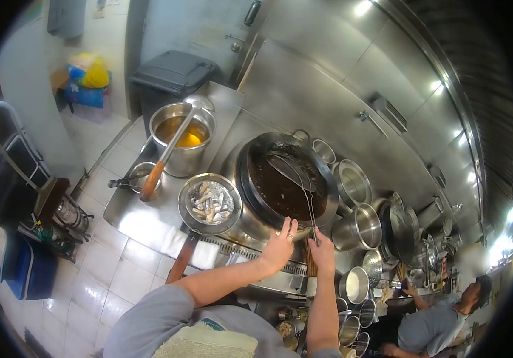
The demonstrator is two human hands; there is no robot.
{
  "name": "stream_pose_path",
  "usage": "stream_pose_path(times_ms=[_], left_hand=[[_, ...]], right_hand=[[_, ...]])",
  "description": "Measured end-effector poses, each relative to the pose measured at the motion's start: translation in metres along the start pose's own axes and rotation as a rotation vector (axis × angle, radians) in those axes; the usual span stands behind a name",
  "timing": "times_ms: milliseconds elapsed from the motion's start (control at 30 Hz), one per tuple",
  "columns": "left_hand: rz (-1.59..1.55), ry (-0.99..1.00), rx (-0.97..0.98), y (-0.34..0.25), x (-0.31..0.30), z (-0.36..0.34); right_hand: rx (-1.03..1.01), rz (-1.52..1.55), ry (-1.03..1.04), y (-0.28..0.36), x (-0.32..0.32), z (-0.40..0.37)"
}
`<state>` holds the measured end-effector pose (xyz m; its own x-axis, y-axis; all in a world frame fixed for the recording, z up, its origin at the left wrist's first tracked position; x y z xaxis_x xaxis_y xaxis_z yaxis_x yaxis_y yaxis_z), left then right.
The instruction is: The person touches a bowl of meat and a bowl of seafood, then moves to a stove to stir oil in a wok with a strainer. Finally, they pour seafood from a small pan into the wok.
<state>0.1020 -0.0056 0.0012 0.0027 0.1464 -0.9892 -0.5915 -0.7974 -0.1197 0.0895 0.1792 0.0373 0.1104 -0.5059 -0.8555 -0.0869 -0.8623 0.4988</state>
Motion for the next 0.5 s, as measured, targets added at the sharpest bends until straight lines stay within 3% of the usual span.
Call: stream_pose_path(times_ms=[300, 433, 500], left_hand=[[0.021, 0.004, 0.012, 0.002, 0.000, -0.002], [0.010, 0.011, 0.014, 0.002, 0.006, 0.000], [0.036, 0.025, 0.005, 0.002, 0.003, 0.000]], right_hand=[[-0.122, -0.010, 0.068, -0.017, -0.012, -0.054], [0.071, -0.041, 0.194, 0.014, -0.042, -0.086], [-0.055, -0.049, 0.141, -0.006, -0.046, -0.095]])
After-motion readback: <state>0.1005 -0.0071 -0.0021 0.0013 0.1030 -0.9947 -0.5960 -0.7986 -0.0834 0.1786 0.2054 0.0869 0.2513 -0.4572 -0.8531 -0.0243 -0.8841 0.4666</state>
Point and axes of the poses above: each hand's wrist, its own z-axis towards the middle knuckle, its own x-axis out of the palm, y = z × x, the point moved 1 cm from there along z, towards the middle knuckle, and after that the axes turned 14 degrees about y, right-handed, at the moved point
